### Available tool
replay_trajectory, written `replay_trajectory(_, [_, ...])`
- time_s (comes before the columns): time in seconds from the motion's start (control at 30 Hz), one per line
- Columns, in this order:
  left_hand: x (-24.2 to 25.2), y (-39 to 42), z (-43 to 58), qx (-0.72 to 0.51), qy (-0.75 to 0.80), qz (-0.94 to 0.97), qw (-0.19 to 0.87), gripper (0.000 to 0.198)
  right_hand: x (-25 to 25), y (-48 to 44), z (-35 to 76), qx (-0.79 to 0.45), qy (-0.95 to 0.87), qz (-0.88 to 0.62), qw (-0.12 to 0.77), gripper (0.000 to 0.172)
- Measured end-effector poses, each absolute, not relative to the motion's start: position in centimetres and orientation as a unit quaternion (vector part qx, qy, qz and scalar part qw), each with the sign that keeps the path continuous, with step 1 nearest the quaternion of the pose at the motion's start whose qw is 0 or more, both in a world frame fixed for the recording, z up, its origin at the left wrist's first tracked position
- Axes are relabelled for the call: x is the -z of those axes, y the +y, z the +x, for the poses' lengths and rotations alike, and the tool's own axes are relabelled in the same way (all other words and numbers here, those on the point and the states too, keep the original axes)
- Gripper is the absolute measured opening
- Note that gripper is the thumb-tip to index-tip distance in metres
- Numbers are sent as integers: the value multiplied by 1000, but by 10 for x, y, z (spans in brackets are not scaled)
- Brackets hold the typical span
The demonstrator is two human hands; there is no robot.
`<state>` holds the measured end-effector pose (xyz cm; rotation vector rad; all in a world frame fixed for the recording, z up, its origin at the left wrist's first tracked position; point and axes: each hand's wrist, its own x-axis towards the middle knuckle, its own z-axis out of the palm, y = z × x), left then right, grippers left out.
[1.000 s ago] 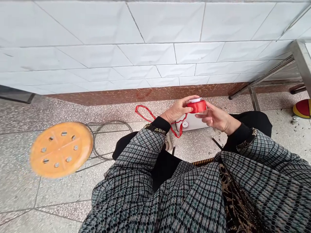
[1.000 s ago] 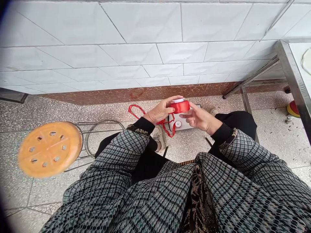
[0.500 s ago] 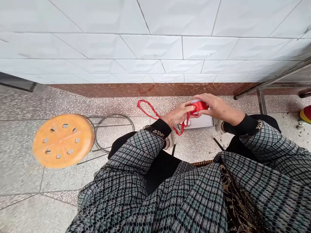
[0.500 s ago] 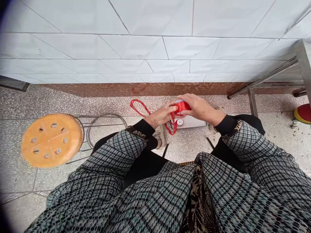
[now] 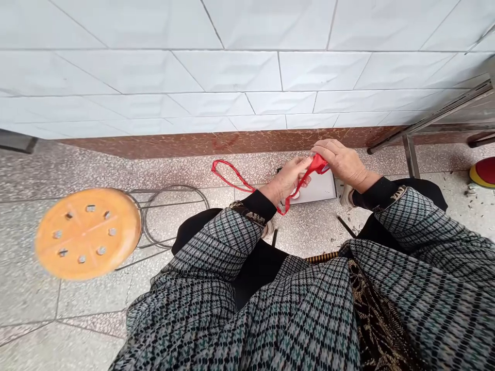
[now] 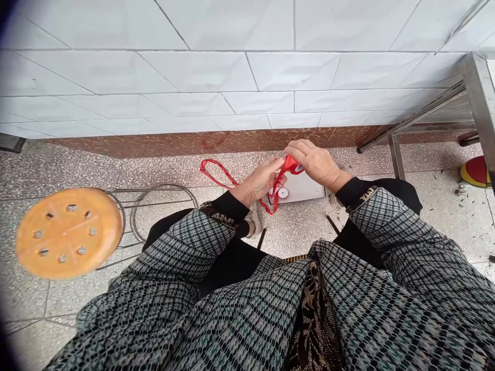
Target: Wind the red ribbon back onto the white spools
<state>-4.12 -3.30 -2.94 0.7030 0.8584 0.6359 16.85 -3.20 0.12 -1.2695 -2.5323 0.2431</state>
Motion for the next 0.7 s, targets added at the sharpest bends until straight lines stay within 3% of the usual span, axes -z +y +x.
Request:
replay_trajectory(0.23, [19, -29, -47, -219, 307, 347, 859, 44, -4, -25, 183, -118, -879, -427, 177, 40])
replay_trajectory(0.4, [13, -33, -44, -258, 314, 357, 841, 39, -1, -25, 185, -110, -894, -412, 140, 40])
replay_trajectory(0.53, [12, -37, -35, -293, 392, 402, 774, 26, 7, -27, 184, -87, -900, -413, 109, 41])
replay_trajectory(0.63, [14, -38, -26, -325, 461, 493, 662, 15, 10, -29, 180, -73, -901, -415, 99, 45])
replay_trajectory(0.7, [15, -38, -21, -338, 501, 551, 576, 22, 10, -29, 177, -55, -902, -417, 95, 44])
